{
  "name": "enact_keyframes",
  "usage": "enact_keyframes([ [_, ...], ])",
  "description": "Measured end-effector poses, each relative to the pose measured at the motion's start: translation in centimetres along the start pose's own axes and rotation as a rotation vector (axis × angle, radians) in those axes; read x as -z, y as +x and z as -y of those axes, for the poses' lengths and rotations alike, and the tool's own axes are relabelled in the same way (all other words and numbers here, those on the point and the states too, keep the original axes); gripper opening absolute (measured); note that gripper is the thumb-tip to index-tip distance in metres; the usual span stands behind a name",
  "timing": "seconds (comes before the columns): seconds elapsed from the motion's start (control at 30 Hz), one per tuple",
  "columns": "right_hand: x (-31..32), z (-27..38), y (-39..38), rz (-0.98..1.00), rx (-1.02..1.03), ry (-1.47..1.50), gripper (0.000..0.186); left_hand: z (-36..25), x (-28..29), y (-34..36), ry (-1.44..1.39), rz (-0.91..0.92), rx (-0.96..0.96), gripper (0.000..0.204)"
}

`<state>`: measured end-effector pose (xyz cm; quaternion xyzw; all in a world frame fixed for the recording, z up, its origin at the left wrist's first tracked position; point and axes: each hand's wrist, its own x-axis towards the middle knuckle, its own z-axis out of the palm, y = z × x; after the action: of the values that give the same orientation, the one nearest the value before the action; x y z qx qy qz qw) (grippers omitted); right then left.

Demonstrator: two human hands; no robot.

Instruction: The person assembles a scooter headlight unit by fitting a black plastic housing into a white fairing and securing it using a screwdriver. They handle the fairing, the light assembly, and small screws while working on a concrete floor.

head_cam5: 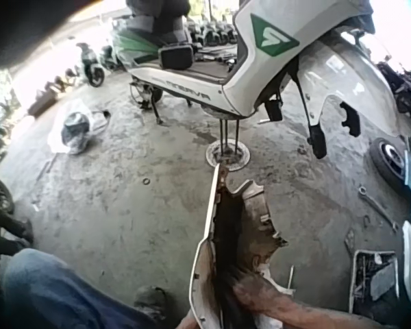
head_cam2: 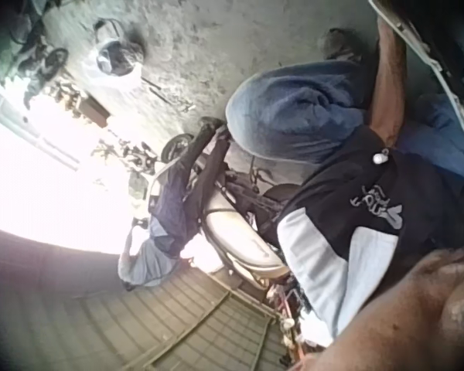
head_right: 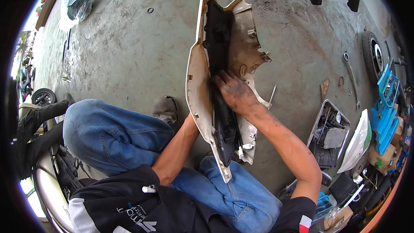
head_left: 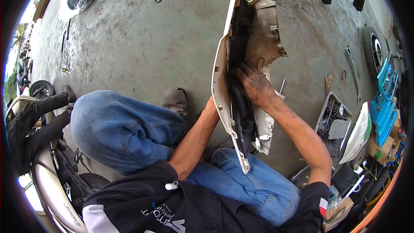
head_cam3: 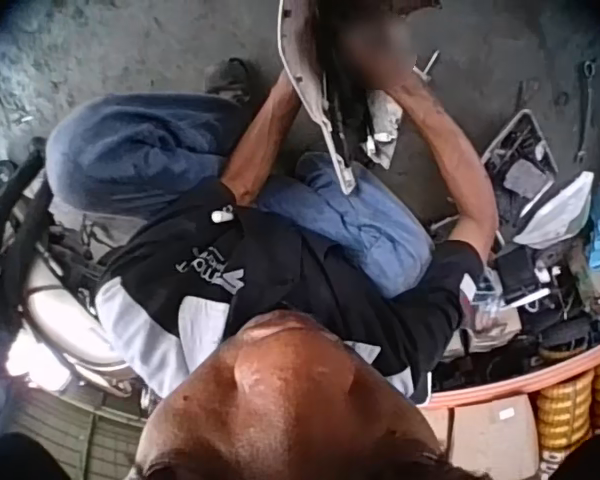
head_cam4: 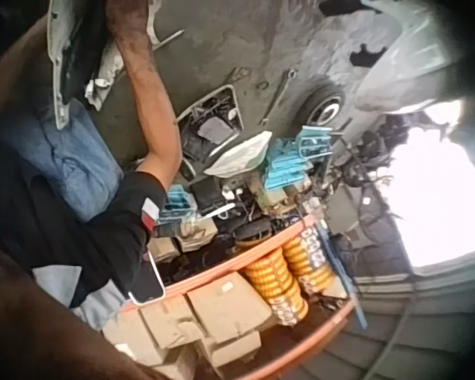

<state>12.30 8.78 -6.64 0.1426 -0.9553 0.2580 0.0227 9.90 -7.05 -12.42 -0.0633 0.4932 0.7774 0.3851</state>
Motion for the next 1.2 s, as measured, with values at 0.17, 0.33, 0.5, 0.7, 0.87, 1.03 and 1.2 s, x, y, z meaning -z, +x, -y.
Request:
enact_keyframes([
  [0.17,0.3,0.4,0.3,0.041,0.055,0.004,0.035,0.3,0.7,0.0,0.039,-0.094,0.098,0.047],
  [0.33,0.4,0.9,0.7,0.066,0.023,-0.025,0.031,2.5,3.2,1.2,-0.125,0.147,-0.101,0.046],
  [0.5,-1.0,1.3,0.3,0.066,-0.137,-0.087,0.027,1.5,0.4,0.6,-0.153,-0.054,0.074,0.045],
  [0.7,-2.5,3.8,3.0,0.117,-0.331,-0.008,0.018,6.3,8.8,4.4,-0.584,0.600,-0.187,0.042],
  [0.87,1.8,2.1,-0.6,0.114,-0.380,0.045,0.025,6.6,5.8,3.1,-0.504,0.469,0.008,0.043],
  [1.03,5.5,2.5,-9.7,-0.270,-0.921,0.305,0.027,2.7,8.0,1.4,-0.359,0.243,0.117,0.044],
  [1.2,-7.5,8.7,-28.1,0.130,-1.489,0.158,0.072,2.7,7.9,1.9,-0.382,0.207,0.154,0.045],
])
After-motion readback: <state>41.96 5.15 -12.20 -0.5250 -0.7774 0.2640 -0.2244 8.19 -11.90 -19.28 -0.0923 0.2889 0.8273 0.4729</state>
